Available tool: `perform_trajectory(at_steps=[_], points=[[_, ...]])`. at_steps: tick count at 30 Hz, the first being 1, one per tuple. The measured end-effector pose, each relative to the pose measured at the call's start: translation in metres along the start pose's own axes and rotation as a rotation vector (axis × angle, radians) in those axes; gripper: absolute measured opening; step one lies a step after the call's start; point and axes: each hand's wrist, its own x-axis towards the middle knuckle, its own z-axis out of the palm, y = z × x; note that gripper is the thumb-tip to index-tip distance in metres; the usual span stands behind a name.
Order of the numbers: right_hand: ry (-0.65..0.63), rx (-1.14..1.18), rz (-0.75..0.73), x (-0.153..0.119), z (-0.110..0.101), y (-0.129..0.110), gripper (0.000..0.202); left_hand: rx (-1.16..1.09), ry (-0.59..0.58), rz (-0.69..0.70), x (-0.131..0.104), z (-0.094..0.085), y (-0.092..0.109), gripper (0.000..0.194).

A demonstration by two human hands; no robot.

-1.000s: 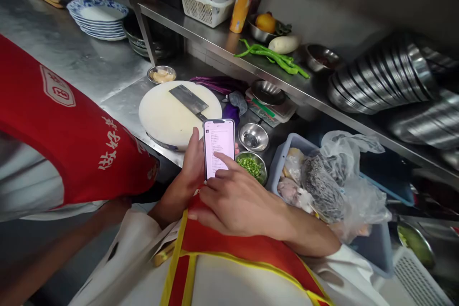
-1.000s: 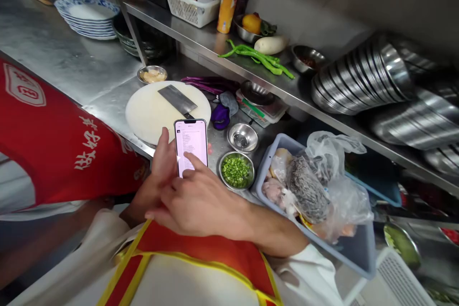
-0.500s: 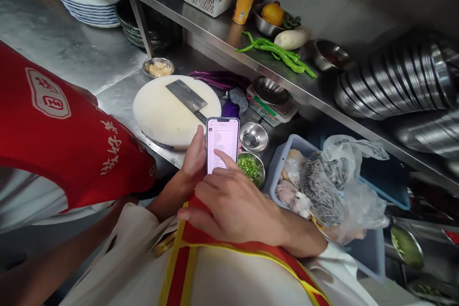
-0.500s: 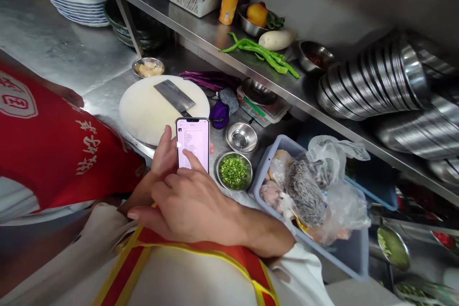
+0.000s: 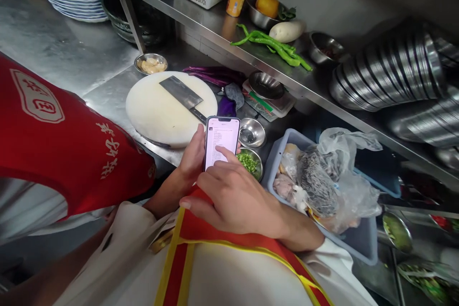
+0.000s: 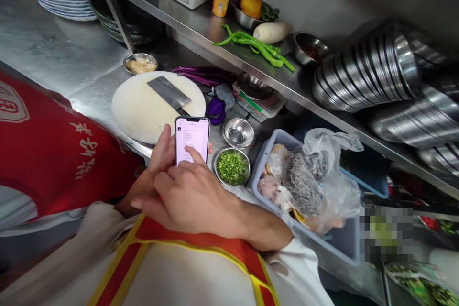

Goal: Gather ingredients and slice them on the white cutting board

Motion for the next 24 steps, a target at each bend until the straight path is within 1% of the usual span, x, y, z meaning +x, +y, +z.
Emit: perform_trajectory(at_steps=[8,12,16,19,22,24], points=[[0.01,-0.036,0.053,-0.005,-0.004,0.008,0.05,0.05,0.049,-0.011,0.001,0.003,0.004,0.081],[0.022,-0.028,0.034,-0.005,-0.005,0.008,0.05,0.049,0.02,-0.012,0.004,0.002,0.005,0.082],[-0.015,-0.013,-0.009,-0.006,-0.004,0.007,0.05,0.078,-0.013,-0.016,0.007,-0.003,0.004,0.081],[-0.061,-0.003,-0.083,-0.008,0.002,0.009,0.051,0.096,-0.021,0.008,0.009,-0.007,0.003,0.079],[-0.137,0.038,-0.251,-0.009,0.009,0.01,0.048,0.084,-0.04,0.037,0.012,-0.009,0.001,0.077],[-0.195,0.053,-0.319,-0.009,0.011,0.009,0.045,0.07,-0.047,0.047,0.014,-0.009,-0.001,0.076]])
